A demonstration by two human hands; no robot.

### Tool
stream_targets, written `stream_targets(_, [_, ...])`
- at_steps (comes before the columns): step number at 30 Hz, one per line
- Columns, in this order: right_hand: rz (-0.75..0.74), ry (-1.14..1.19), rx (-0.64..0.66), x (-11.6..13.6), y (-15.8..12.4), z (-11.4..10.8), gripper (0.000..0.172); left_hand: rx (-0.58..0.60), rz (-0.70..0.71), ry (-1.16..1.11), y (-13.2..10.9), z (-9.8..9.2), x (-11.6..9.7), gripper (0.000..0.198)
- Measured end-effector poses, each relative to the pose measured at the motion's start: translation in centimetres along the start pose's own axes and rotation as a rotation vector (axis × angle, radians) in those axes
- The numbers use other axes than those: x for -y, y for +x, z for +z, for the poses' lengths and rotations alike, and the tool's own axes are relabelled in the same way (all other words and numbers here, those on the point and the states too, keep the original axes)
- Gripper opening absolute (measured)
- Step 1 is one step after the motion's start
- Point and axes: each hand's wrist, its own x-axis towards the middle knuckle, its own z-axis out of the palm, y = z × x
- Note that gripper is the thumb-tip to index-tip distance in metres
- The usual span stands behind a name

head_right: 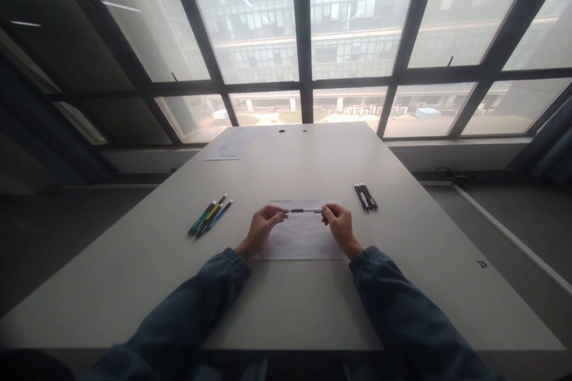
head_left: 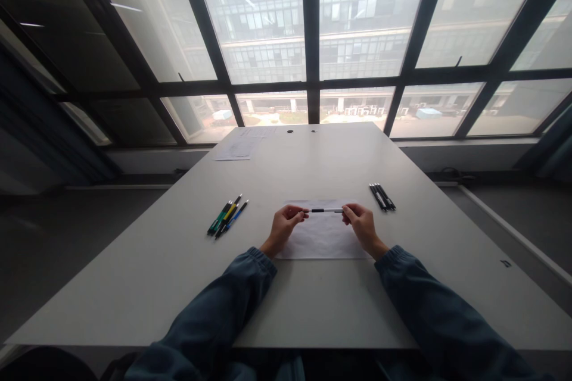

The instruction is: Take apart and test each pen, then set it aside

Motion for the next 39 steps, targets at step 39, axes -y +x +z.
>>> stream_targets(39, [0.038,-0.065,-0.333,-1.1,2.1,-2.2,0.030,-0.196,0.006,-0.063,0.4,-0.8,1.1,0.035])
